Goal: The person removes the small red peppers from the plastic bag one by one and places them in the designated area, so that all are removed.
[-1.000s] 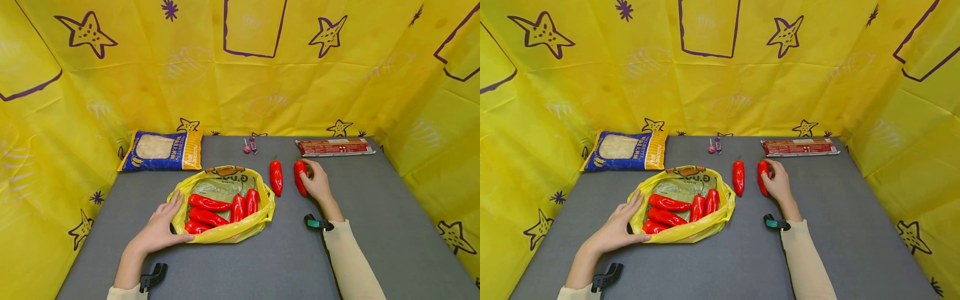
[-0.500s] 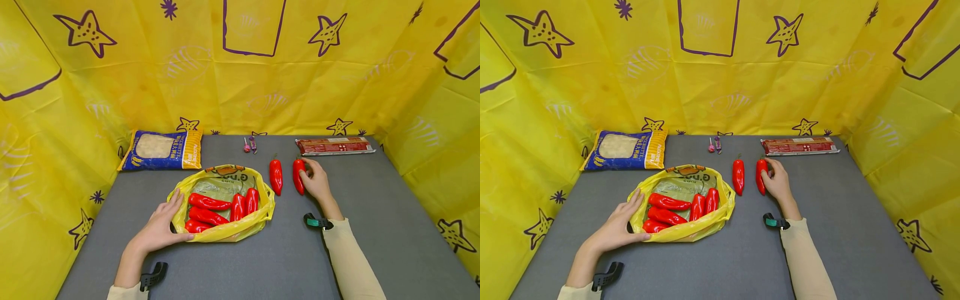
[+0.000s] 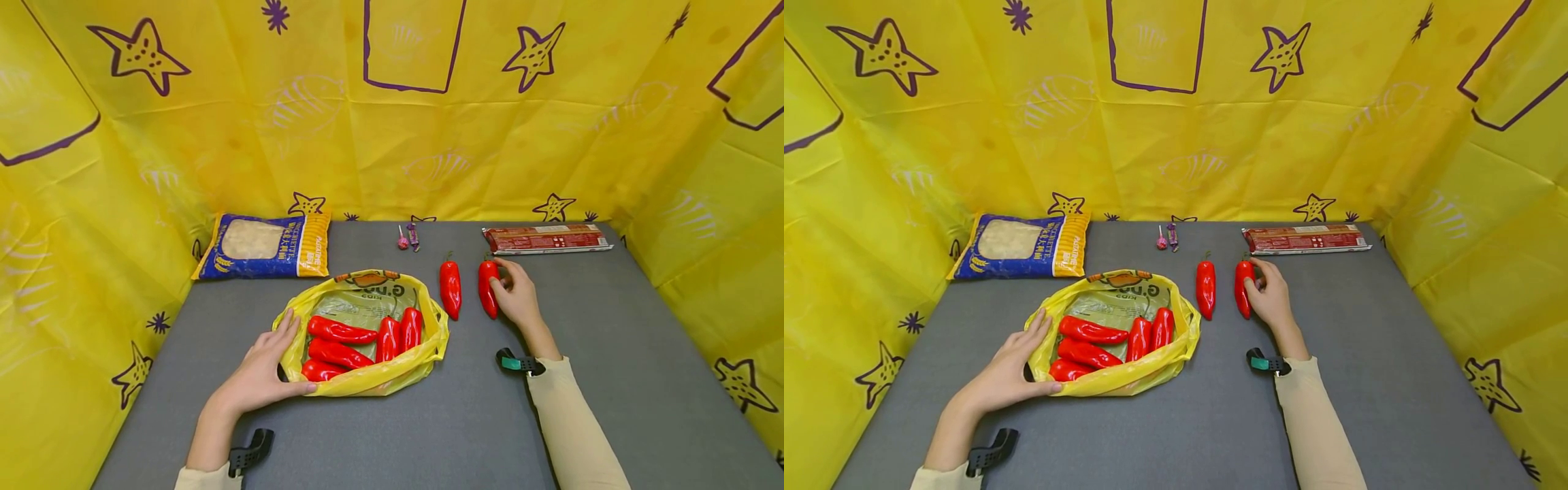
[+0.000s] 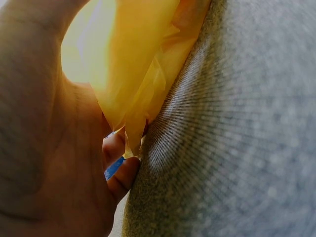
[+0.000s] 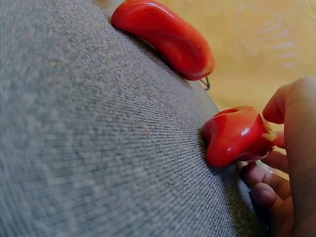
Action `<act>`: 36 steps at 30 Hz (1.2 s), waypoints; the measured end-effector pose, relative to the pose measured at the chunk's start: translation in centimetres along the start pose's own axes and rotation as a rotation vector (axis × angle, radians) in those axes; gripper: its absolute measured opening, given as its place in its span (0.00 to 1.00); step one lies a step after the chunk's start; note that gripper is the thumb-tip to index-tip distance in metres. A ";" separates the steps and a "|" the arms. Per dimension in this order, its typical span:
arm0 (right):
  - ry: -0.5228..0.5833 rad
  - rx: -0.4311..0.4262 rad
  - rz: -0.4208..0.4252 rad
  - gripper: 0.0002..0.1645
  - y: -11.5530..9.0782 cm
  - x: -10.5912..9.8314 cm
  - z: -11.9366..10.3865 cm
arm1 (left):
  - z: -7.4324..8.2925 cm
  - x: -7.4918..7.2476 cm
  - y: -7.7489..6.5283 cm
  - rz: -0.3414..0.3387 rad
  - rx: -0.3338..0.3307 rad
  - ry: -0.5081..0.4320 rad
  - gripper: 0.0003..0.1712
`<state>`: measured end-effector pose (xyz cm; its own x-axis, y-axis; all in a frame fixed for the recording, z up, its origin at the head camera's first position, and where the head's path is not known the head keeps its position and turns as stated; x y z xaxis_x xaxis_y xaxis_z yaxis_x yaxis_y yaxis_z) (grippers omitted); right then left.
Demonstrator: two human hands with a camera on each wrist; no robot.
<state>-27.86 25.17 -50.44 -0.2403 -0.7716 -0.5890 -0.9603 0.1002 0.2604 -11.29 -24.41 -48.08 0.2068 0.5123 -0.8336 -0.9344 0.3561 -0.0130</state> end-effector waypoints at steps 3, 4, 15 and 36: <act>0.001 -0.002 0.005 0.27 -0.1 0.0 0.1 | 0.0 0.0 0.0 0.005 0.008 0.003 0.73; 0.003 -0.005 0.008 0.27 -0.1 0.0 0.2 | 0.0 0.0 0.0 0.006 0.009 0.004 0.73; 0.015 -0.031 0.056 0.27 -0.1 -0.2 0.0 | 0.1 0.1 0.0 -0.005 0.003 -0.003 0.73; 0.020 -0.128 -0.094 0.29 1.0 0.1 -7.7 | 0.0 -0.1 0.1 -0.004 0.008 -0.021 0.72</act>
Point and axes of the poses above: each hand's wrist, its own y-axis towards the middle knuckle, its own x-axis out of the palm, z = x × y, the point moved 2 cm from there along y, towards the middle knuckle, and after that the axes turned 7 degrees about x, right-handed, at the moved point
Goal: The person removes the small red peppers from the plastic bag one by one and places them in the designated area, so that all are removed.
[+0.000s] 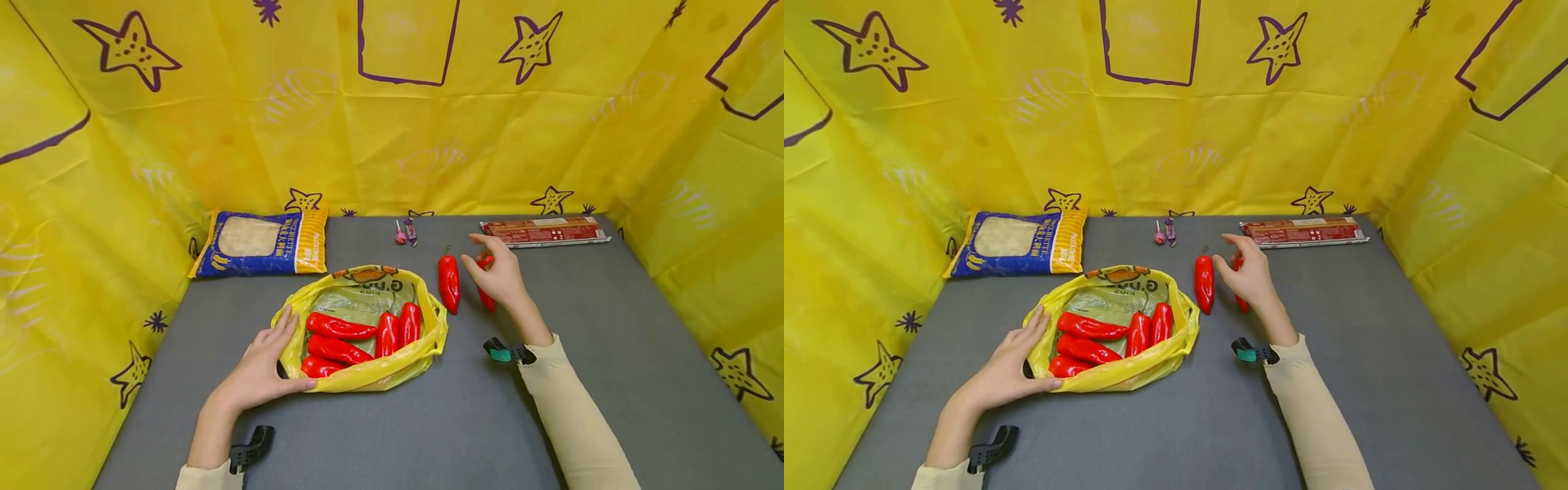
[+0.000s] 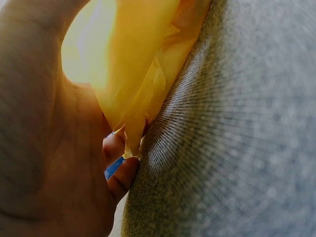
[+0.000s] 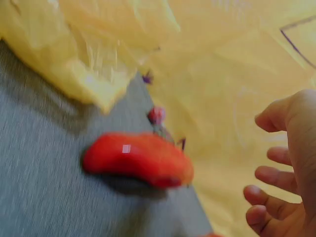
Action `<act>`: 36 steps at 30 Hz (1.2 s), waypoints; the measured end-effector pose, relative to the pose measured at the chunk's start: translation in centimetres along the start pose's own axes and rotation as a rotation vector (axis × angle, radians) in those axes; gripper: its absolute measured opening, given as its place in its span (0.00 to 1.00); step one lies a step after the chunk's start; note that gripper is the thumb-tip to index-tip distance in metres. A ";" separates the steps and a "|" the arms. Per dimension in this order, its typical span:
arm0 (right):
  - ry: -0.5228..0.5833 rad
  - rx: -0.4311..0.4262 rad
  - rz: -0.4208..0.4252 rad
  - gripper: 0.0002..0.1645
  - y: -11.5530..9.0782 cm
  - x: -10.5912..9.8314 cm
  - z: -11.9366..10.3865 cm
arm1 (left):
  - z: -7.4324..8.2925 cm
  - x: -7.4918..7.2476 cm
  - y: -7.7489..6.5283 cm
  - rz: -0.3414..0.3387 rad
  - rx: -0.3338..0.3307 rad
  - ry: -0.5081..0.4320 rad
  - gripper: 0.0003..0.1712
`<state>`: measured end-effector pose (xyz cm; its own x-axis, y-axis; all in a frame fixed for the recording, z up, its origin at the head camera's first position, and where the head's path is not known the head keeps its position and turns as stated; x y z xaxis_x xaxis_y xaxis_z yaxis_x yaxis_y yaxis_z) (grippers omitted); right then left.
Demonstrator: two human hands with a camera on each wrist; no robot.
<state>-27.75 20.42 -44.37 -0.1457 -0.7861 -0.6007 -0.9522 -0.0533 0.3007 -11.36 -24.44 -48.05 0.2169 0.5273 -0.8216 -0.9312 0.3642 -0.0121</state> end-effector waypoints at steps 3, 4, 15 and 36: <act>-0.004 -0.036 -0.077 0.30 0.4 0.7 -1.3 | -0.1 0.1 0.0 -0.007 -0.006 0.002 0.72; -0.004 -0.047 -0.103 0.30 0.6 0.9 -1.8 | -0.1 0.1 0.0 -0.010 -0.008 0.003 0.72; 0.003 -0.168 -0.251 0.29 2.3 3.5 -7.4 | -0.1 0.2 0.0 -0.001 -0.004 0.008 0.73; 0.098 -0.360 -0.720 0.21 3.8 10.9 -14.8 | -0.3 0.2 0.1 -0.007 -0.019 0.017 0.74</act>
Point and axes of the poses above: each hand's wrist, its own y-axis towards the middle knuckle, its own x-axis out of the palm, z = x × y, the point moved 2 cm from there along y, towards the middle knuckle, and after that the axes turned 7 degrees about x, right-handed, at the moved point
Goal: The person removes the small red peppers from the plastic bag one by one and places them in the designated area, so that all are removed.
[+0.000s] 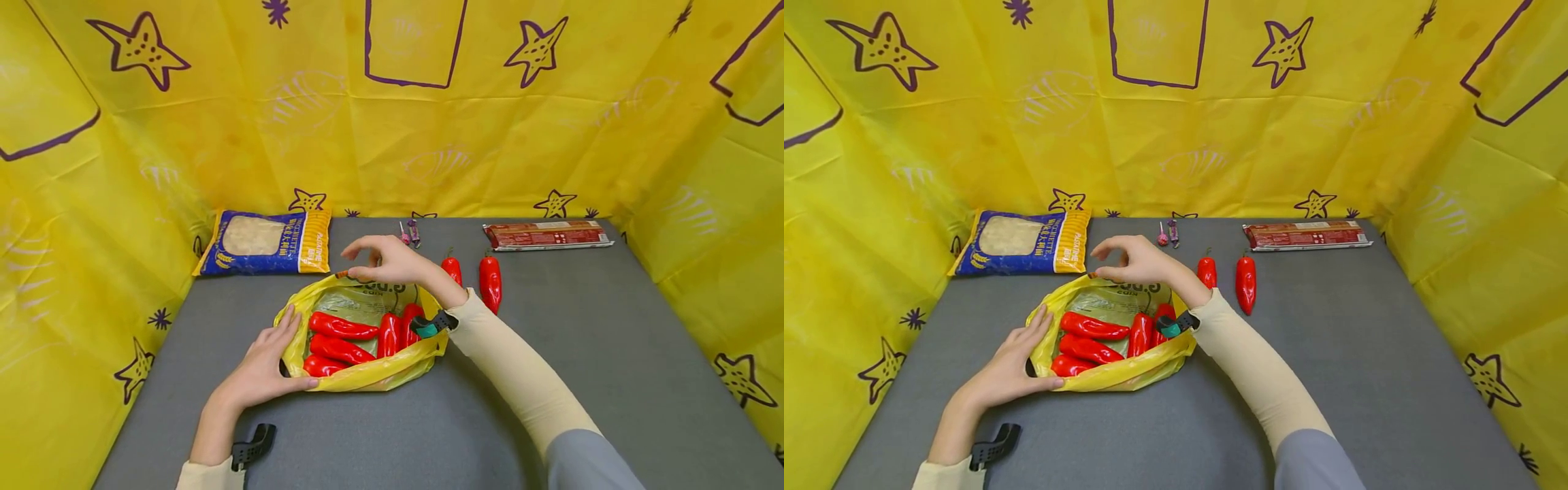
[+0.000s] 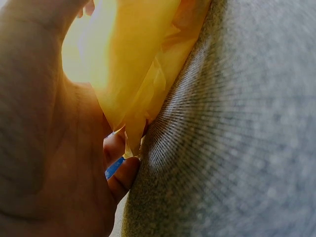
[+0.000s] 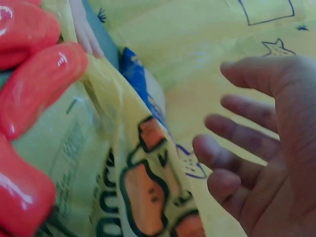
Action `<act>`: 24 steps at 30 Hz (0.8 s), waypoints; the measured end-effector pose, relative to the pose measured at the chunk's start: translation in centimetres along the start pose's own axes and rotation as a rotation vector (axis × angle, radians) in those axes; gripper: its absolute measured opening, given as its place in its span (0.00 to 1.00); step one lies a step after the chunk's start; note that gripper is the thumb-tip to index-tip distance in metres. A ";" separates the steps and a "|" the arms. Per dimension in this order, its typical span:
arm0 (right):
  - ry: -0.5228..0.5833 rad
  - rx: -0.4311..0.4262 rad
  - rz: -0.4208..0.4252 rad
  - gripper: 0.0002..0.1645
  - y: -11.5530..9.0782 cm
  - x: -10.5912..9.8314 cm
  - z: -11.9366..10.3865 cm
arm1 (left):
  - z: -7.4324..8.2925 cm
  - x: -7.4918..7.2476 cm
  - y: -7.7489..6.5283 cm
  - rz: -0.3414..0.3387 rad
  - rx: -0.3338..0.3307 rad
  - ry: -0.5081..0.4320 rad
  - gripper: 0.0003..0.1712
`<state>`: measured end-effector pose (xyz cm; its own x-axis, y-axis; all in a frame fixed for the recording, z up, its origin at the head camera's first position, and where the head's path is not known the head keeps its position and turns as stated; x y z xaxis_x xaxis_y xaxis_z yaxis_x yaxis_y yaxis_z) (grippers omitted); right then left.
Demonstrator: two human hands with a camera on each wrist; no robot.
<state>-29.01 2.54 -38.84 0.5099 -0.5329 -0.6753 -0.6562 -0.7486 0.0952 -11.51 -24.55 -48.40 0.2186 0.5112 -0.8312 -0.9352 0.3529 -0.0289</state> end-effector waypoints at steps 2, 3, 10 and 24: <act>0.047 -0.005 -0.062 0.20 0.5 0.7 -0.1 | 0.0 0.0 0.0 -0.006 -0.006 0.001 0.73; 0.067 -0.007 -0.089 0.20 0.7 1.1 -0.2 | 0.0 0.0 0.1 -0.008 -0.009 0.000 0.73; 0.031 -0.044 -0.234 0.20 2.2 3.7 -0.3 | 0.2 -0.2 0.2 -0.006 -0.007 -0.012 0.73; -0.144 0.001 -0.379 0.23 4.0 7.7 -0.2 | -0.1 0.0 0.0 0.002 0.004 -0.012 0.73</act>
Point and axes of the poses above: each hand's wrist, its own y-axis towards the middle knuckle, its own x-axis out of the palm, z = x × y, the point moved 2 cm from there along y, towards the middle knuckle, and after that the axes turned 7 degrees about x, right-handed, at the moved point
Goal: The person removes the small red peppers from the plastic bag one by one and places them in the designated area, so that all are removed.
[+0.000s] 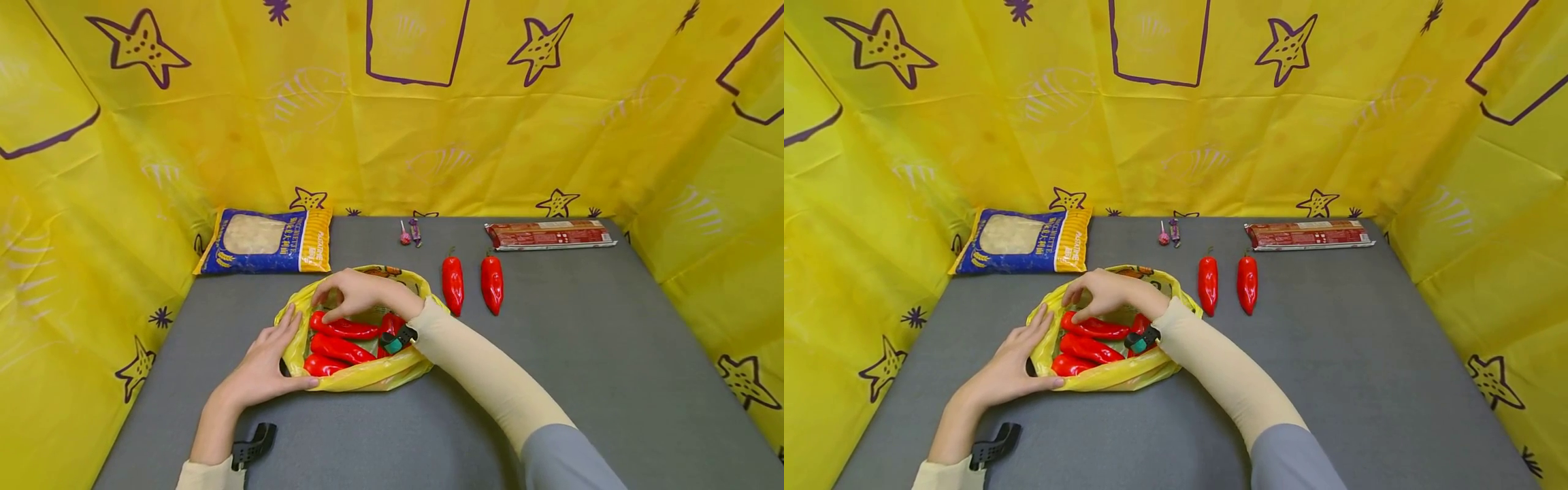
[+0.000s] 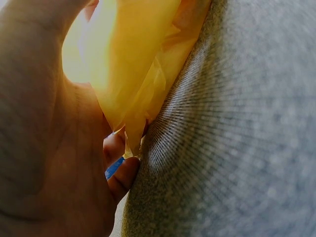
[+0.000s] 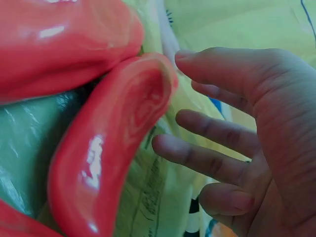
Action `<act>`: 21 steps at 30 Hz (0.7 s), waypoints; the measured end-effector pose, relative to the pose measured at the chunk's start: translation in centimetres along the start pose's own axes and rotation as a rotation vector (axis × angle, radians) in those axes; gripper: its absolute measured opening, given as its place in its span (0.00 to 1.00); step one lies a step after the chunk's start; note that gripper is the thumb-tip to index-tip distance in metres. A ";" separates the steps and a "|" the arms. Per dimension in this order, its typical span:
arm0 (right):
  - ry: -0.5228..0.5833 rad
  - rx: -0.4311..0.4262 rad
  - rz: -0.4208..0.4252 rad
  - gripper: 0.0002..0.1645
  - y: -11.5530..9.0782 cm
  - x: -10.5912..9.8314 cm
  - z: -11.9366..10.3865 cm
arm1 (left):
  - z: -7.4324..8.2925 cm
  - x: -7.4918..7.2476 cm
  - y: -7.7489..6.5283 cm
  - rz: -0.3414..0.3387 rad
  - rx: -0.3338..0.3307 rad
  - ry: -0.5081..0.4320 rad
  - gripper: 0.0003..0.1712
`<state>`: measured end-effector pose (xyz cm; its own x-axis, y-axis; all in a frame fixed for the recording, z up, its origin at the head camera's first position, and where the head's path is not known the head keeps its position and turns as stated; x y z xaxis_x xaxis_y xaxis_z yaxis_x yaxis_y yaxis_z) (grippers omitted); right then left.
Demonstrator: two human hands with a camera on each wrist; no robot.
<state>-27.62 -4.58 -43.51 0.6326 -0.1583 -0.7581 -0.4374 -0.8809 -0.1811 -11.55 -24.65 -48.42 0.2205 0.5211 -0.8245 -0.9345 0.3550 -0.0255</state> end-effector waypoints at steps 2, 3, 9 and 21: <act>-0.016 0.008 -0.016 0.24 0.2 0.4 0.0 | 0.0 0.1 0.0 0.005 0.006 0.003 0.73; -0.023 0.012 -0.023 0.25 0.2 0.5 0.0 | 0.0 0.1 0.0 0.008 0.009 0.004 0.73; -0.075 0.035 -0.051 0.26 0.6 1.2 0.3 | 0.0 0.1 -0.1 0.014 0.015 0.008 0.74; -0.098 0.030 -0.099 0.27 0.7 1.3 0.3 | 0.1 0.1 -0.1 0.006 0.001 0.015 0.73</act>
<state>-27.27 -5.33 -44.81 0.6088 -0.0260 -0.7929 -0.3960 -0.8760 -0.2753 -11.42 -24.58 -48.43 0.2108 0.5114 -0.8331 -0.9355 0.3528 -0.0201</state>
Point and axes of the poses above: each hand's wrist, its own y-axis towards the middle knuckle, its own x-axis out of the palm, z = x × y, the point moved 2 cm from there along y, towards the middle knuckle, and after that the axes turned 7 degrees about x, right-handed, at the moved point
